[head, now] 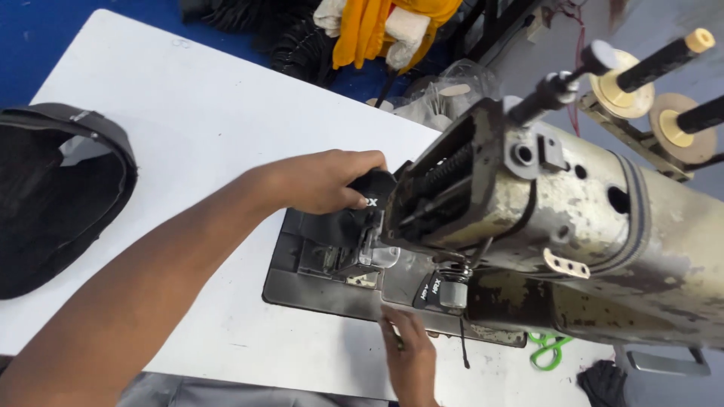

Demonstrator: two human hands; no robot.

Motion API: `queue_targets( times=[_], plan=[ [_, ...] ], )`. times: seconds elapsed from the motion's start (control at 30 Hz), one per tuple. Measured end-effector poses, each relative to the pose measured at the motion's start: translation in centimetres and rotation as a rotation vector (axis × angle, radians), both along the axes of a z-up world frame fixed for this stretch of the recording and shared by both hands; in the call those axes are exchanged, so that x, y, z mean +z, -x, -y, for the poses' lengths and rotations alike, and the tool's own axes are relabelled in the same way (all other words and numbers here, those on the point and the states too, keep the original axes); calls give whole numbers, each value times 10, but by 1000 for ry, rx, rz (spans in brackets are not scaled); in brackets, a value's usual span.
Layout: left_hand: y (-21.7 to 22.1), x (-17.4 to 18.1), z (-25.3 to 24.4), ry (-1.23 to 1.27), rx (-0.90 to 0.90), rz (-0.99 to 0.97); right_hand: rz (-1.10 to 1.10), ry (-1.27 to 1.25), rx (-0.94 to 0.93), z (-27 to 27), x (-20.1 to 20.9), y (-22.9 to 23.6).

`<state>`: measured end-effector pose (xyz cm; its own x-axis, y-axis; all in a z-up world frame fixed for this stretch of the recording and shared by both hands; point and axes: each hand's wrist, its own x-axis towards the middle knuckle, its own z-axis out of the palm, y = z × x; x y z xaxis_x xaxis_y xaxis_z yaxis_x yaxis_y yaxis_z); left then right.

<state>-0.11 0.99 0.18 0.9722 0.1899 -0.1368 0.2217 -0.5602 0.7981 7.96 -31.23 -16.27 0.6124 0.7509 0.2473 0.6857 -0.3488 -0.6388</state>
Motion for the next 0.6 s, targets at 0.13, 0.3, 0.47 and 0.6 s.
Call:
queue_targets(
  times=[0.13,0.3,0.47,0.6],
  plan=[
    [26,-10,16,-130,209,201,-70,63,-122,31,-16,-46],
    [123,-17,13,-204,614,269,113,292,-186,16,18,-75],
    [268,-63,-22,-1066,905,125,211,489,-105,14,-11,-104],
    [400,-186,-37,-793,1306,-46,315,257,-125,22,-11,-111]
  ],
)
